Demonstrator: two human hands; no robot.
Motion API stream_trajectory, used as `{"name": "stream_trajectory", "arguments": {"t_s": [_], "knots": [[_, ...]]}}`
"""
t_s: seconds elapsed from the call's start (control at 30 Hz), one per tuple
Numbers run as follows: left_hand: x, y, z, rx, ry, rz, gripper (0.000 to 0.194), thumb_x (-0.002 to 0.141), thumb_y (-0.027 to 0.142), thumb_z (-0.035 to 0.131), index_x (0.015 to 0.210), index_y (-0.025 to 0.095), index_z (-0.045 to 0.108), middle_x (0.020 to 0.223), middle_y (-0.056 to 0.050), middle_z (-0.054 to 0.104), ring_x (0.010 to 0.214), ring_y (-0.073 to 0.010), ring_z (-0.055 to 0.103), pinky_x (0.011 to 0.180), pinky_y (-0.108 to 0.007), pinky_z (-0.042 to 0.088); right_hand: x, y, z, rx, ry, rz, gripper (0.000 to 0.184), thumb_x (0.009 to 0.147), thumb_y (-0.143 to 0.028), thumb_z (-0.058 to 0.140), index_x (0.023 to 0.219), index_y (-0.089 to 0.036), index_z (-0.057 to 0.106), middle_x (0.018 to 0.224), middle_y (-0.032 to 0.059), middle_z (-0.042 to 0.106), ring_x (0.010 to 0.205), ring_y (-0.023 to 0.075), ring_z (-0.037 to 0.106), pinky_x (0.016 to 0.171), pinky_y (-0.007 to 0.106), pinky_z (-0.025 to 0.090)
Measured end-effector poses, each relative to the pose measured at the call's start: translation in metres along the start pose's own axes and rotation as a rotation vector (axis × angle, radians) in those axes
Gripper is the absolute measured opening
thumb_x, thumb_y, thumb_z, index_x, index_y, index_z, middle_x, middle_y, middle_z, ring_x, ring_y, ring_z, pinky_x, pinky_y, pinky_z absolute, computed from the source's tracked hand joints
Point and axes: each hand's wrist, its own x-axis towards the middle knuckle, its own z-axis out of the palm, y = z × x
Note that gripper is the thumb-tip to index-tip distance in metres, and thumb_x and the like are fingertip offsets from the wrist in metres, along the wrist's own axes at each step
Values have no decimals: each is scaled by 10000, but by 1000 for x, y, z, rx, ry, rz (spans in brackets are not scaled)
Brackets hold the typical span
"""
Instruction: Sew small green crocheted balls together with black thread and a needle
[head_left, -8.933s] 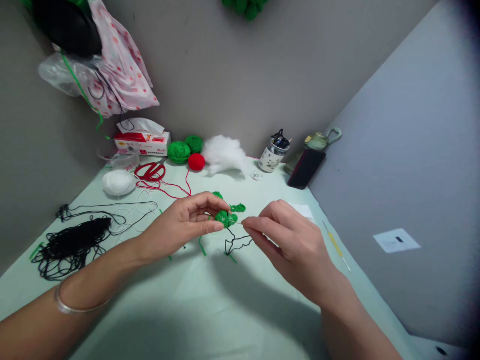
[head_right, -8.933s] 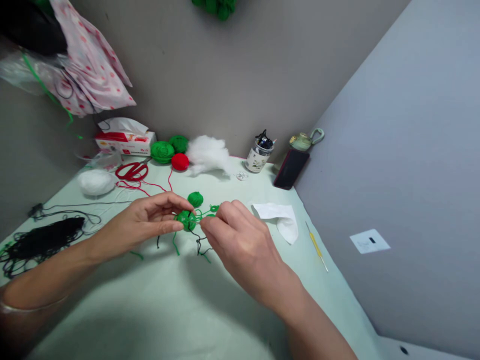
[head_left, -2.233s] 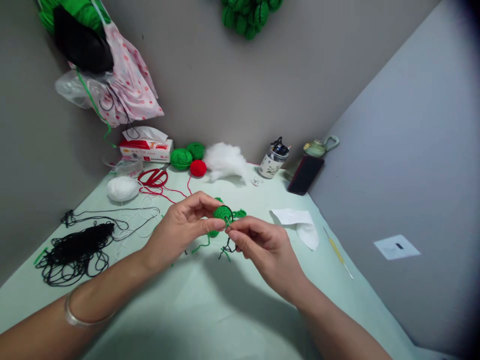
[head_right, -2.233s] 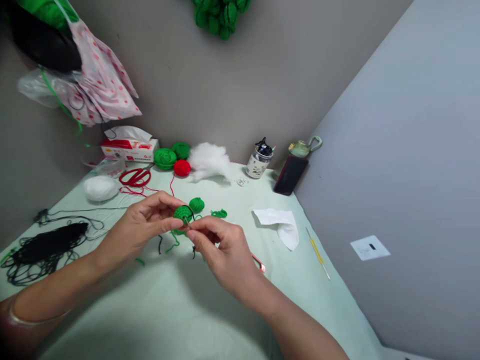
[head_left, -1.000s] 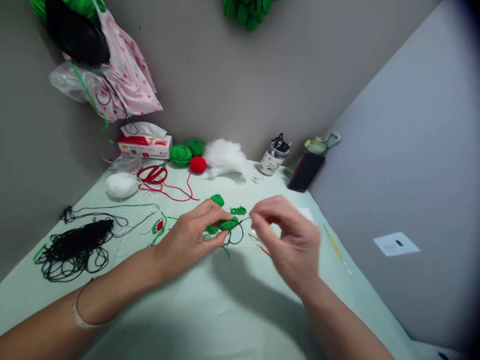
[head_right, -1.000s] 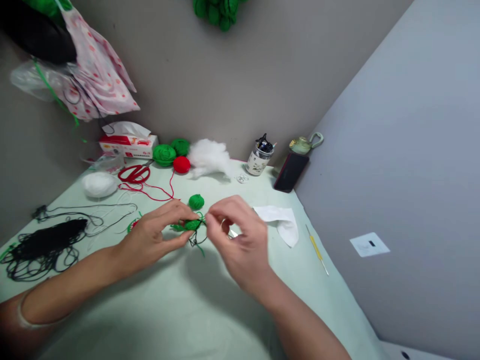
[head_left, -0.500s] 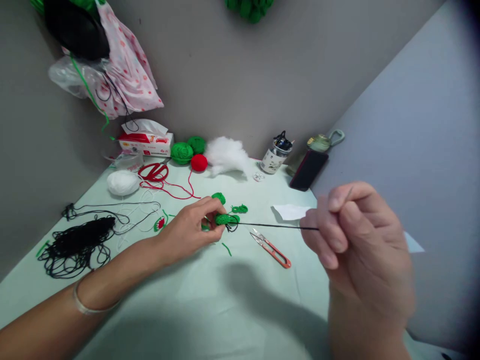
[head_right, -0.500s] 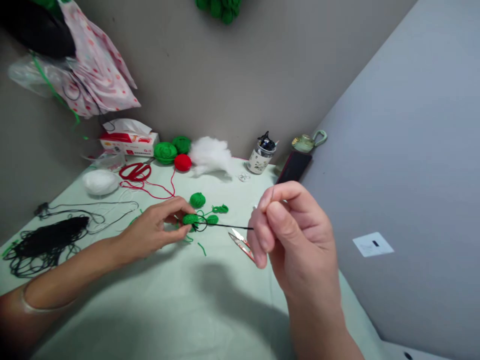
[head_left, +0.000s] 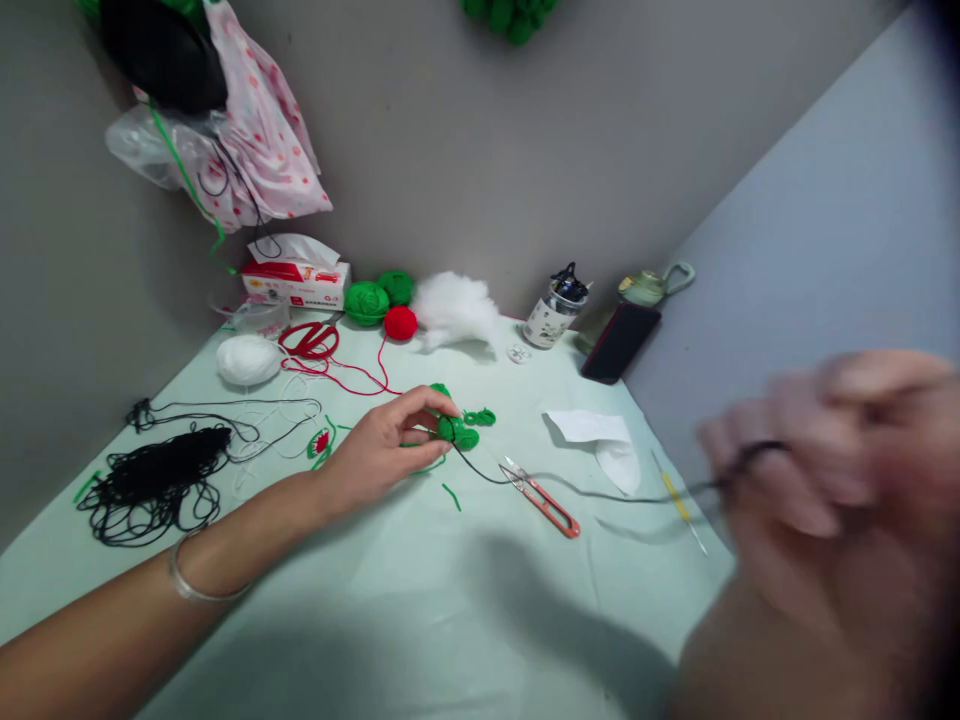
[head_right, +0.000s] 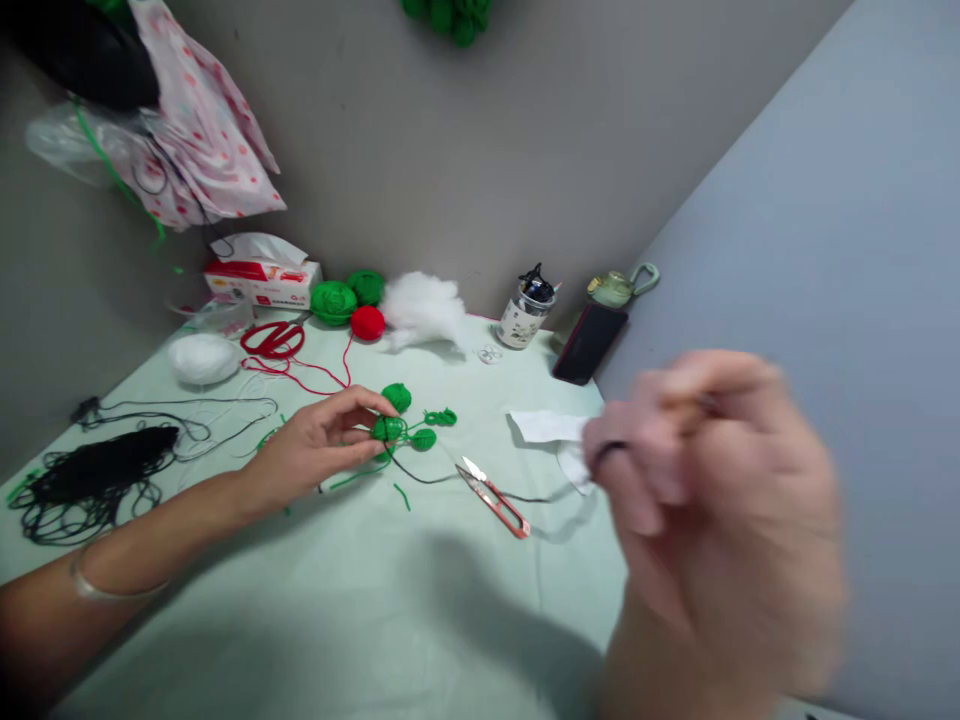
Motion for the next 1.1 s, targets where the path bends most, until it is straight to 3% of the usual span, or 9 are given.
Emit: {"name": "stream_trajectory", "arguments": {"t_s": [0.07,0.13,0.2,0.3,0.6,0.77,0.9,1.03,1.1], "knots": [[-2,9,1,-73,23,-23,237,840,220,686,1063,215,608,993,-38,659,907,-176,670,800,-314,542,3,-1,31,180,-32,150,105,962,-350,602,902,-270,636,601,-35,455,449,87,378,449,299,296],[-5,16,3,-103,60,-15,250,821,229,720,1043,208,607,992,-36,665,910,-176,672,799,-309,544,3,3,57,119,-168,220,75,936,-283,641,876,-242,662,654,-22,534,524,98,454,473,270,335],[-7,21,4,-101,90,7,246,805,238,744,1010,201,612,988,-32,661,910,-175,668,810,-310,548,-1,10,76,-28,-265,185,95,933,-227,628,850,-217,672,693,-11,555,592,108,494,526,260,379],[-9,23,6,-40,105,75,213,813,243,745,991,202,635,973,-26,641,915,-174,653,845,-323,551,-8,22,93,-182,-280,59,113,930,-158,595,848,-201,659,720,-6,541,635,112,503,590,255,411],[-14,15,5,404,167,429,225,869,101,652,1053,230,633,981,-29,556,927,-162,578,777,-287,502,-13,30,102,-325,-286,-54,102,929,-115,574,884,-195,618,748,-2,534,642,107,507,580,234,396],[-15,13,7,450,150,448,211,878,91,628,1044,222,616,972,-33,542,943,-171,572,791,-298,498,-17,37,107,-420,-279,-159,154,917,-78,508,852,-203,572,756,7,539,651,118,512,583,247,382],[-13,14,9,374,117,356,175,874,93,610,997,216,624,975,-32,553,908,-164,578,796,-306,503,-21,39,112,-468,-239,-233,170,910,-88,474,811,-204,548,737,10,513,641,126,483,581,259,363],[-12,21,7,127,84,181,172,873,144,637,1026,223,626,1030,-23,589,966,-166,611,879,-320,512,-15,35,106,-212,-292,48,46,948,-209,541,912,-207,569,755,-7,533,649,116,485,592,246,382],[-12,25,7,4,63,125,193,874,167,652,1053,229,618,1058,-16,601,997,-164,624,890,-307,518,-9,36,102,-28,-310,250,128,936,-313,611,998,-207,576,711,-36,499,616,106,462,555,234,366]]}}
